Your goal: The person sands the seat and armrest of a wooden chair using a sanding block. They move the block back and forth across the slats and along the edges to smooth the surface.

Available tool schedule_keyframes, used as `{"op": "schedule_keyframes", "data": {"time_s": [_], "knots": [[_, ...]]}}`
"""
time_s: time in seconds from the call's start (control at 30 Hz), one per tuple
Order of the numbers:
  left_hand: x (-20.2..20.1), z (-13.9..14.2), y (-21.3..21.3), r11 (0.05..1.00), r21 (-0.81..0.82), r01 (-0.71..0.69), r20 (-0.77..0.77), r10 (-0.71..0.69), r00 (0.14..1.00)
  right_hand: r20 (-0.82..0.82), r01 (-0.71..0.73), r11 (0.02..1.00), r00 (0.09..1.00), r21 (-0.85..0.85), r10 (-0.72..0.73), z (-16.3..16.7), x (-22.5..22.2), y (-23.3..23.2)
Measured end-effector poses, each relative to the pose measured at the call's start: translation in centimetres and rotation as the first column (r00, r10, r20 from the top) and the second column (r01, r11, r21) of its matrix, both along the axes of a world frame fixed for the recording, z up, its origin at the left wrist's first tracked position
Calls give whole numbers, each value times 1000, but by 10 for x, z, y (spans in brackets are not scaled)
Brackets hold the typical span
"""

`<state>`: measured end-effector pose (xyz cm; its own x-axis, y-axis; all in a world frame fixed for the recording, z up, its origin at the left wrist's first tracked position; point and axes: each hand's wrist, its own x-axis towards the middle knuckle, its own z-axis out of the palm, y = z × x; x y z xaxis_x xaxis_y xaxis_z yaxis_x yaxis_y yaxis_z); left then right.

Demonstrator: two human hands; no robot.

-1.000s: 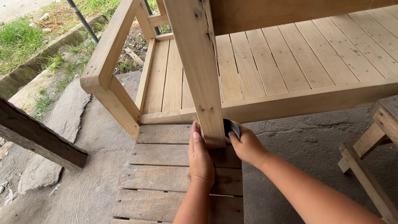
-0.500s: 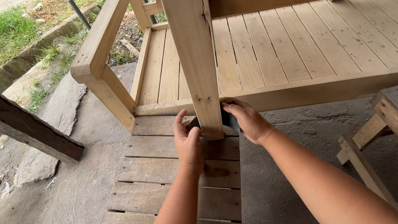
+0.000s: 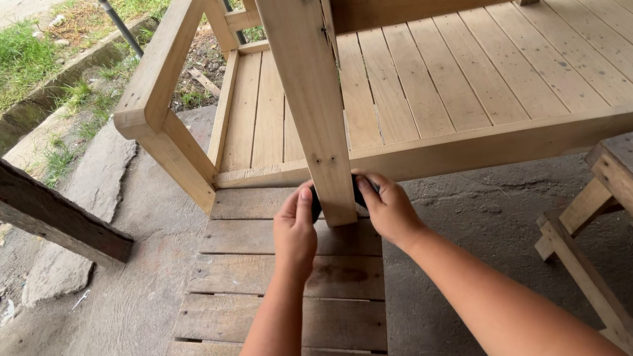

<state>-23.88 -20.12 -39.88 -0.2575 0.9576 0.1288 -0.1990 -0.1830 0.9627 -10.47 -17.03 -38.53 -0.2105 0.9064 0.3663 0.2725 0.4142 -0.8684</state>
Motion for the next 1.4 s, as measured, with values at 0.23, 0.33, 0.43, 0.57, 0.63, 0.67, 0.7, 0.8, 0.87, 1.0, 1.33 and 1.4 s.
{"op": "schedule_keyframes", "data": {"time_s": [0.23, 0.33, 0.43, 0.57, 0.63, 0.67, 0.7, 0.8, 0.87, 1.0, 1.33, 1.4], "knots": [[3, -8, 19, 997, 66, -32, 249, 14, 968, -314, -104, 994, 945, -21, 92, -1, -2, 4], [10, -11, 21, 983, 142, -114, 203, 84, 976, -348, -71, 994, 937, -80, 39, 1, -4, 6], [17, -24, 15, 971, -31, -236, -20, 236, 972, -126, 43, 994, 990, -101, -55, -5, -5, -1], [18, -30, 17, 980, -47, -196, 188, 201, 961, -191, 14, 998, 981, -61, -26, 0, -5, -7], [19, -24, 25, 980, 121, -156, 318, 110, 942, -334, -19, 993, 942, -117, -21, 8, -7, -3], [23, -26, 27, 968, 126, -218, 286, 175, 942, -257, 30, 973, 962, -231, -91, 10, -8, -4], [29, -27, 27, 951, 135, -278, 258, 238, 937, -170, 88, 937, 973, -337, -153, 12, -10, -5], [52, -36, 17, 910, 122, -396, 163, 376, 912, -241, 114, 990, 962, -85, -131, 13, -15, -14], [59, -42, 8, 901, 75, -428, 127, 417, 900, -204, 119, 992, 971, -35, -123, 10, -16, -21], [47, -40, 8, 938, 93, -333, 211, 308, 928, -94, 112, 989, 988, -96, -122, 14, -15, -24], [39, -51, -4, 928, 28, -371, -52, 372, 927, 2, 201, 979, 980, -42, -201, -4, -18, -36], [35, -47, -8, 945, -26, -327, -34, 326, 945, 106, 197, 961, 978, -193, -179, -7, -15, -34]]}}
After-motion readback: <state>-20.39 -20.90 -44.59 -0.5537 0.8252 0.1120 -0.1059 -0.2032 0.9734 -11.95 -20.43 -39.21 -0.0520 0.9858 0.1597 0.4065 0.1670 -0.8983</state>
